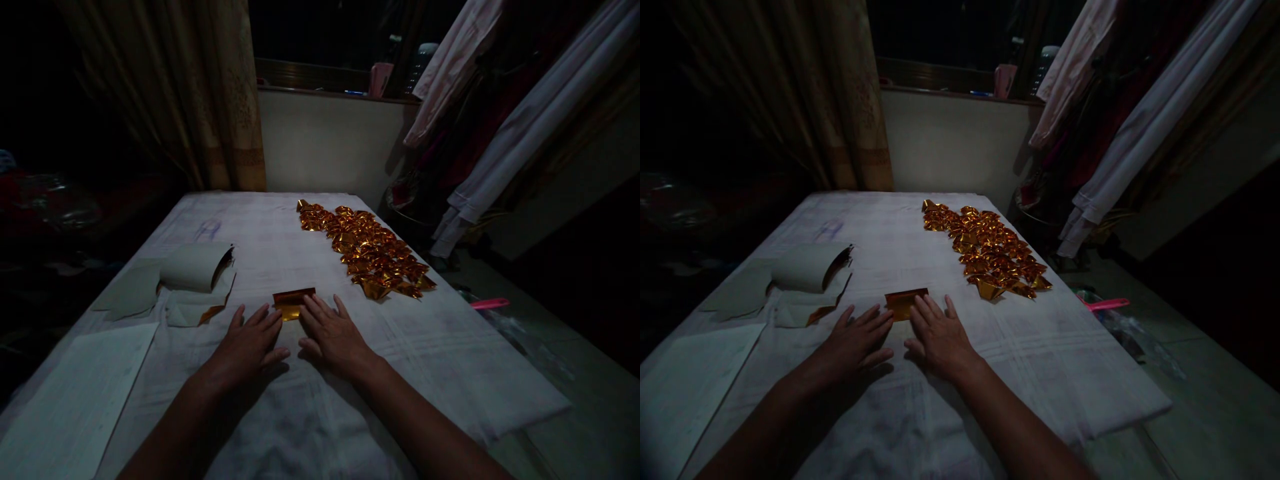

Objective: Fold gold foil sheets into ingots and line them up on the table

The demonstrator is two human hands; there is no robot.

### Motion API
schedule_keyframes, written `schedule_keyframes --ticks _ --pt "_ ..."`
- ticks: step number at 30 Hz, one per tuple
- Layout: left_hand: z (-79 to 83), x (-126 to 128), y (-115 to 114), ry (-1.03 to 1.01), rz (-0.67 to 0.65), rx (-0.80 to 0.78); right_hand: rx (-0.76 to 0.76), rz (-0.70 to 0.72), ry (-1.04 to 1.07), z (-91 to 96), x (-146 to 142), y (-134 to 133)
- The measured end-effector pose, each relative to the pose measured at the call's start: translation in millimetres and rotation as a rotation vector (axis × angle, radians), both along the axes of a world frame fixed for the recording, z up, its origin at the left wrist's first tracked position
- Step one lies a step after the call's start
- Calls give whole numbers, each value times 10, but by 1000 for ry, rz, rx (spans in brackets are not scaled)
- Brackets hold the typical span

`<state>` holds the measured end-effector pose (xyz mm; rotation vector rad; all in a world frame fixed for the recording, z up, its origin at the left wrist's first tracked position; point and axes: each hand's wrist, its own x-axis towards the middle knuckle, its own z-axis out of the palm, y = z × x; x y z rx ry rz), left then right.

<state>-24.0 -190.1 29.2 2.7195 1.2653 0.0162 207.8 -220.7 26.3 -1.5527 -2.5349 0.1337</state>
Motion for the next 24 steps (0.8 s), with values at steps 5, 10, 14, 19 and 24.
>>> schedule_keyframes --ticks 5,10,14,19,24 --pt "-37 -52 27 -23 -25 -21 -74 104 43 -33 -106 -13" --pt "-9 -90 20 2 -8 3 -117 -55 56 -38 130 -52" --pt "96 -105 0 -14 -12 43 -140 -119 69 -39 213 -81" --pt "233 60 0 -48 63 91 -145 -109 77 -37 206 -81" --pt "75 376 11 -114 -73 125 -137 -70 75 -36 233 -57"
